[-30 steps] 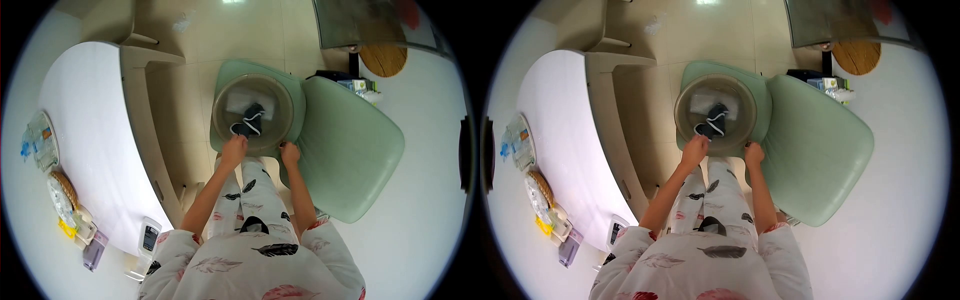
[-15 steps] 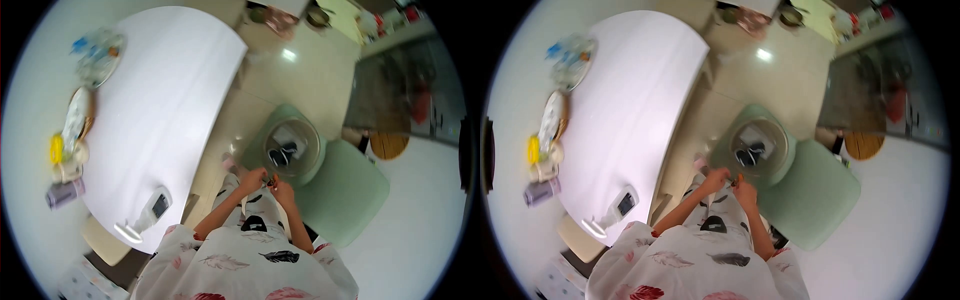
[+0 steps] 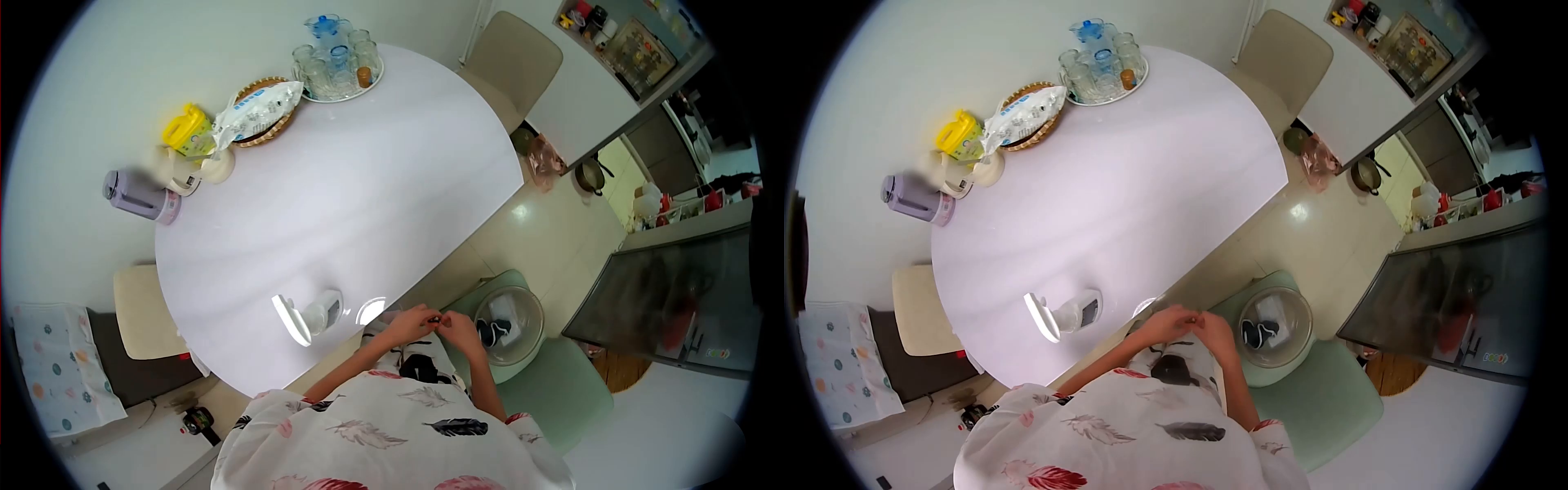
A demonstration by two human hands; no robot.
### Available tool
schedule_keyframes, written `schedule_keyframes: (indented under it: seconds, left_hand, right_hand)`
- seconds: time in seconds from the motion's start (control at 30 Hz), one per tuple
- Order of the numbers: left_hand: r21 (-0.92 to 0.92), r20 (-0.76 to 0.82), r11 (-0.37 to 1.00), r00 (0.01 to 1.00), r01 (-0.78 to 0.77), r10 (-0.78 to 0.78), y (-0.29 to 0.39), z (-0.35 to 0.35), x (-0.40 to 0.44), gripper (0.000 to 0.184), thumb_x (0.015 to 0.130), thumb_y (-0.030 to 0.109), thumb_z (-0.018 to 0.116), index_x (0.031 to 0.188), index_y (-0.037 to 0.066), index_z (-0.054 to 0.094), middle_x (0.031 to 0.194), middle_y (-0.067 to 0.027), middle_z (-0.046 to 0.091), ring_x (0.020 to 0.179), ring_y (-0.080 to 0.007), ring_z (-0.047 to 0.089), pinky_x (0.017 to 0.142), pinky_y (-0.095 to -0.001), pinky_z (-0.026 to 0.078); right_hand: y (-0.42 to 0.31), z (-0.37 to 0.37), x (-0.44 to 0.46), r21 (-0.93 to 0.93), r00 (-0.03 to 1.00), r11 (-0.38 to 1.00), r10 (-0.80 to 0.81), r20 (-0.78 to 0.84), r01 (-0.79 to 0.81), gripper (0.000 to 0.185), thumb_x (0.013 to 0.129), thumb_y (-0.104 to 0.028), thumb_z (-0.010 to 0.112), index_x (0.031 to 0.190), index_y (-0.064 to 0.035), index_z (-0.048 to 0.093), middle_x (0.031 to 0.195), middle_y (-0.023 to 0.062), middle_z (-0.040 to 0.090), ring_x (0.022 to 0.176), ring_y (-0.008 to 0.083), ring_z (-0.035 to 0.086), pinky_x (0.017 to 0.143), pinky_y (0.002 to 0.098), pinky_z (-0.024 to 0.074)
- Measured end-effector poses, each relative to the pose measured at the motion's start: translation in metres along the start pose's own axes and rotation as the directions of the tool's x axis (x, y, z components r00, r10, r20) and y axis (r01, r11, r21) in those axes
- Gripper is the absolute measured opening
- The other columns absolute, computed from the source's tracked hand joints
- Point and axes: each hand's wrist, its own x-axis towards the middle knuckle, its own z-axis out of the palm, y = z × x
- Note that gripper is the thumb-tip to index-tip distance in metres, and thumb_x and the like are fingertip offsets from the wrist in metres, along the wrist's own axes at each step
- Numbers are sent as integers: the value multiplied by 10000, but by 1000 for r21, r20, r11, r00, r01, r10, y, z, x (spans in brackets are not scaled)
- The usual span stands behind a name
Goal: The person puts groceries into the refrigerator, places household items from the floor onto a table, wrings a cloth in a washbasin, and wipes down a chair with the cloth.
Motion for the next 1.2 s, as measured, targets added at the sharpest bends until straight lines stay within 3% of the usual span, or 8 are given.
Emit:
schedule_keyframes:
  seconds: [0.33, 0.43, 0.47, 0.57, 0.63, 0.87, 1.0, 1.2]
  left_hand:
    - [38, -230, 998, 973, 42, -32, 46, -45, -18, 167, 768, 233, 561, 895, 129, 593, 841, -82, 550, 777, -259, 538, 668, -346, 423]
    - [22, -313, 997, 948, 76, -65, 56, -52, -32, 167, 760, 243, 570, 873, 123, 593, 834, -79, 566, 773, -259, 546, 668, -345, 426]
    - [18, -332, 996, 941, 84, -73, 59, -54, -37, 167, 760, 243, 570, 873, 123, 593, 834, -79, 566, 773, -259, 546, 668, -345, 426]
    - [12, -360, 988, 923, 154, -139, 68, -61, -43, 225, 761, 258, 550, 895, 79, 572, 874, -111, 578, 828, -294, 548, 718, -365, 429]
    - [-187, -423, 921, 818, 342, -390, 76, -57, -47, 218, 756, 244, 557, 869, 57, 543, 822, -141, 574, 787, -315, 551, 689, -366, 434]
    - [-211, -593, 935, 723, 284, -354, 47, -38, -60, 82, 694, 52, 513, 761, 28, 472, 643, -127, 499, 593, -295, 490, 546, -363, 388]
    - [-315, -565, 913, 722, 259, -400, 44, -33, -68, 50, 699, 29, 499, 742, 30, 472, 558, -103, 447, 514, -215, 451, 499, -314, 367]
    - [-355, -613, 932, 736, 68, -287, 38, -53, -46, 76, 689, 32, 510, 752, 32, 468, 557, -100, 452, 517, -234, 458, 502, -335, 367]
  right_hand:
    - [-79, -42, 2, -108, 962, 957, -261, 83, 269, 173, 676, -161, 615, 767, -17, 591, 672, 138, 580, 616, 263, 565, 582, 323, 440]
    - [-88, -41, 4, -134, 957, 957, -231, 174, 256, 216, 713, -211, 603, 849, -44, 593, 779, 159, 580, 734, 325, 550, 632, 357, 438]
    - [-87, -37, 7, -133, 953, 950, -262, 150, 282, 183, 698, -177, 604, 803, -29, 589, 697, 139, 562, 645, 277, 537, 581, 340, 426]
    - [-90, -38, 17, -139, 936, 933, -309, 165, 333, 152, 684, -141, 605, 755, -9, 583, 614, 117, 547, 554, 220, 525, 530, 316, 417]
    - [-95, -41, 27, -147, 924, 924, -320, 208, 353, 153, 684, -139, 603, 752, -4, 580, 611, 114, 550, 551, 211, 526, 530, 309, 418]
    - [-122, -56, 76, -151, 864, 870, -417, 282, 469, 166, 685, -149, 601, 722, 8, 561, 603, 99, 553, 540, 170, 515, 514, 288, 418]
    - [-153, -49, 124, -109, 839, 864, -437, 324, 492, 177, 693, -163, 591, 703, 5, 537, 582, 90, 535, 520, 163, 485, 505, 279, 409]
    - [-205, -3, 227, -90, 836, 882, -400, 375, 462, 220, 731, -212, 575, 647, -27, 489, 563, 33, 491, 528, 124, 456, 494, 274, 387]
